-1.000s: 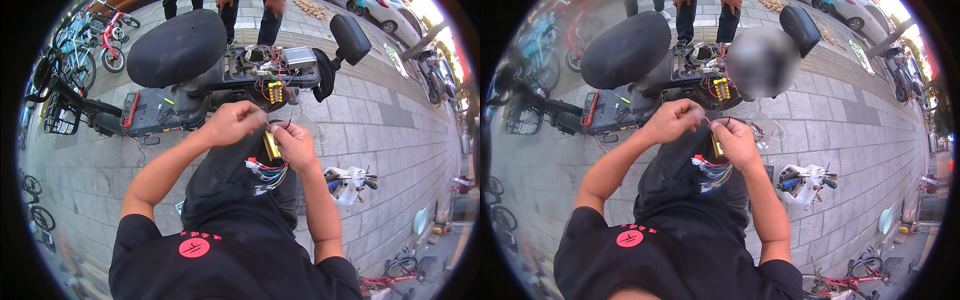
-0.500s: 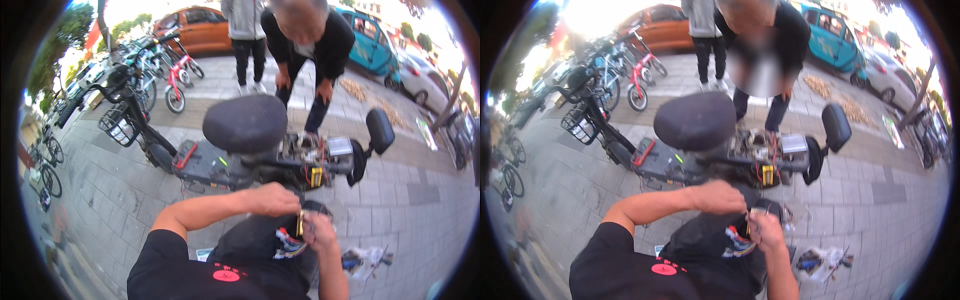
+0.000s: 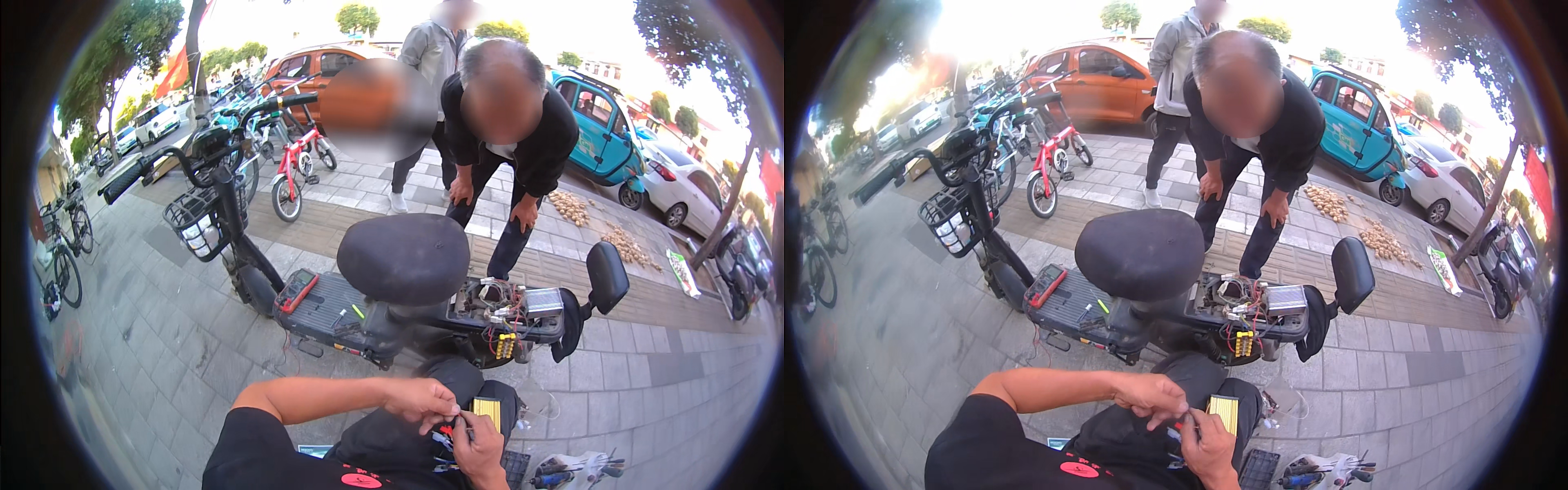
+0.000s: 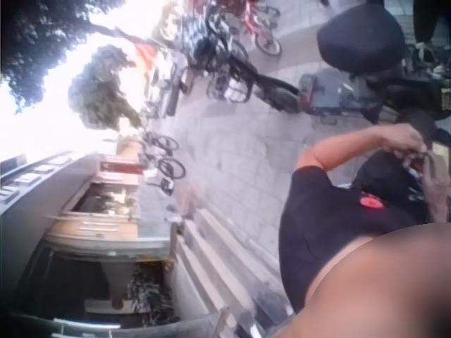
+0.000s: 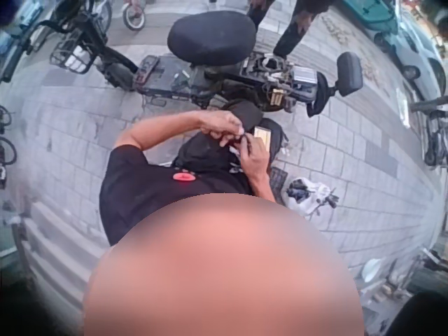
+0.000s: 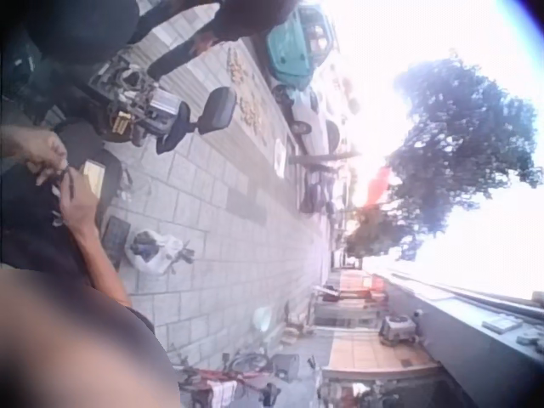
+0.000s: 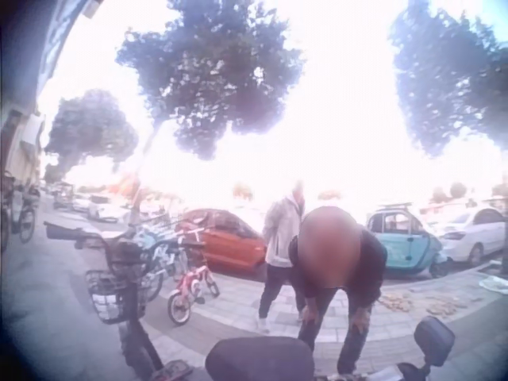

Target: The person works on the exposed wiring and control components of an electric scooter, using a screwdriver to adjust connectors and a small circuit board. They repeatedly connect and disconnect wire harnesses and manipulate a yellow component while seated on the sidewalk.

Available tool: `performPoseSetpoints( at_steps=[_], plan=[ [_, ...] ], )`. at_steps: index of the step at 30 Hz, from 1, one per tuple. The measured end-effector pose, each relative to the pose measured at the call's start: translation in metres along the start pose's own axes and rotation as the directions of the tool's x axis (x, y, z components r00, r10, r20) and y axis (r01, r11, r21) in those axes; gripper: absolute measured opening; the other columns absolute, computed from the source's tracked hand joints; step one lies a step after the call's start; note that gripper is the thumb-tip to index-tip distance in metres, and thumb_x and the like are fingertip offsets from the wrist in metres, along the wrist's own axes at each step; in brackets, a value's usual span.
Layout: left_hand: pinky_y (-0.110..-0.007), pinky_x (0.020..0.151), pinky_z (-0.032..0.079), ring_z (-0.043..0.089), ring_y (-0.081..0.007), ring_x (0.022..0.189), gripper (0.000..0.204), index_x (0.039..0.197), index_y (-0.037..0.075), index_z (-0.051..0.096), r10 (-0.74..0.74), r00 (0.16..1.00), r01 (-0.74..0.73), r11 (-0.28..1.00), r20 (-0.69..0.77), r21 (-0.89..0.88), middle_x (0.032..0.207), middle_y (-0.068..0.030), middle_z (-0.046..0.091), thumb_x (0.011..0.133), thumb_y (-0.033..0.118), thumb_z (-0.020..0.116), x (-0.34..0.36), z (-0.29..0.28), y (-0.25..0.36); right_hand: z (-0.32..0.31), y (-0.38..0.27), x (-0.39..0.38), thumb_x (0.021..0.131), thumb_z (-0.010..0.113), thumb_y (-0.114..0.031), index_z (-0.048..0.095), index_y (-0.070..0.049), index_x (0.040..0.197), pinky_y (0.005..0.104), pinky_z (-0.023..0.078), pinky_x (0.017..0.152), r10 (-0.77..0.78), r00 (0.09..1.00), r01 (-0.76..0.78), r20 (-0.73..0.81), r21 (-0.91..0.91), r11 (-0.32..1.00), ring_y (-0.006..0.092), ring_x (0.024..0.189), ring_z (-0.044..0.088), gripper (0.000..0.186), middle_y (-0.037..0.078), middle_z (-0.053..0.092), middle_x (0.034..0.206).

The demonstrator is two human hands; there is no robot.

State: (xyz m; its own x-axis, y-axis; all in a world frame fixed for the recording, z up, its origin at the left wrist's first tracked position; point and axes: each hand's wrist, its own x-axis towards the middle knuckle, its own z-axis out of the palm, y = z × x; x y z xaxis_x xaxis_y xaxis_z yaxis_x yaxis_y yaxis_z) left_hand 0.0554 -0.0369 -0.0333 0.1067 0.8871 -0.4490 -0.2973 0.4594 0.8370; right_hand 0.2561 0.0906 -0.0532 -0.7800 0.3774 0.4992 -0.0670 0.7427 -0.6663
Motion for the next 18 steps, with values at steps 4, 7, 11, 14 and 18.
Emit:
performPoseSetpoints(
  at_steps=[4, 7, 11, 14, 18],
  plan=[
    [-0.033, 0.063, 0.051, 0.069, -0.0154, 0.077, 0.028, 0.102, 0.005, 0.064, 0.374, 0.927, -0.282, 0.650, 0.025, 0.705, 0.080, -0.0052, 0.065, 0.110, 0.031, 0.057, -0.010, 0.006, 0.003, 0.001, 0.010, -0.006, 0.096, 0.074, -0.010, 0.075, -0.001, 0.103, 0.0334, 0.051, 0.055, 0.169, 0.979, -0.192, 0.115, 0.229, 0.954, 0.0206, 0.061, 0.065, 0.012, 0.006, 0.065, 0.074],
    [-0.037, 0.063, 0.053, 0.066, -0.0240, 0.079, 0.021, 0.106, 0.008, 0.065, 0.568, 0.661, -0.412, -0.272, 0.491, 0.870, 0.083, -0.0069, 0.060, 0.106, 0.028, 0.061, -0.011, 0.000, 0.015, -0.014, 0.035, -0.001, 0.103, 0.068, -0.014, 0.073, 0.001, 0.104, 0.0252, 0.043, 0.050, 0.421, 0.530, -0.834, 0.736, 0.543, 0.100, 0.0063, 0.059, 0.054, 0.016, -0.004, 0.063, 0.074],
    [-0.040, 0.064, 0.054, 0.066, -0.0281, 0.081, 0.017, 0.108, 0.011, 0.068, 0.590, 0.710, -0.356, -0.170, 0.385, 0.919, 0.087, -0.0078, 0.062, 0.104, 0.027, 0.063, -0.009, 0.004, 0.021, -0.017, 0.033, -0.005, 0.103, 0.069, -0.014, 0.073, 0.000, 0.102, 0.0219, 0.043, 0.057, 0.452, 0.607, -0.777, 0.654, 0.609, 0.160, 0.0032, 0.063, 0.054, 0.014, -0.002, 0.065, 0.076],
    [-0.039, 0.063, 0.054, 0.073, -0.0249, 0.082, 0.040, 0.104, 0.005, 0.070, 0.371, 0.928, -0.246, 0.684, -0.037, 0.687, 0.083, -0.0080, 0.065, 0.110, 0.042, 0.055, -0.013, 0.007, 0.002, -0.006, 0.021, -0.018, 0.102, 0.071, -0.016, 0.074, 0.000, 0.105, 0.0259, 0.050, 0.062, 0.413, 0.854, -0.520, 0.317, 0.546, 0.657, 0.0073, 0.067, 0.062, 0.016, 0.002, 0.071, 0.079],
    [-0.028, 0.043, 0.046, 0.072, -0.0241, 0.071, 0.044, 0.102, 0.003, 0.065, -0.082, 0.989, 0.126, 0.901, 0.124, -0.414, 0.081, -0.0061, 0.062, 0.110, 0.045, 0.053, -0.013, 0.007, -0.033, -0.010, -0.003, -0.020, 0.093, 0.077, -0.012, 0.074, -0.004, 0.105, 0.0335, 0.056, 0.061, 0.046, 0.998, -0.054, 0.044, 0.196, 0.979, 0.0208, 0.068, 0.071, 0.015, 0.010, 0.072, 0.082]
  ],
)
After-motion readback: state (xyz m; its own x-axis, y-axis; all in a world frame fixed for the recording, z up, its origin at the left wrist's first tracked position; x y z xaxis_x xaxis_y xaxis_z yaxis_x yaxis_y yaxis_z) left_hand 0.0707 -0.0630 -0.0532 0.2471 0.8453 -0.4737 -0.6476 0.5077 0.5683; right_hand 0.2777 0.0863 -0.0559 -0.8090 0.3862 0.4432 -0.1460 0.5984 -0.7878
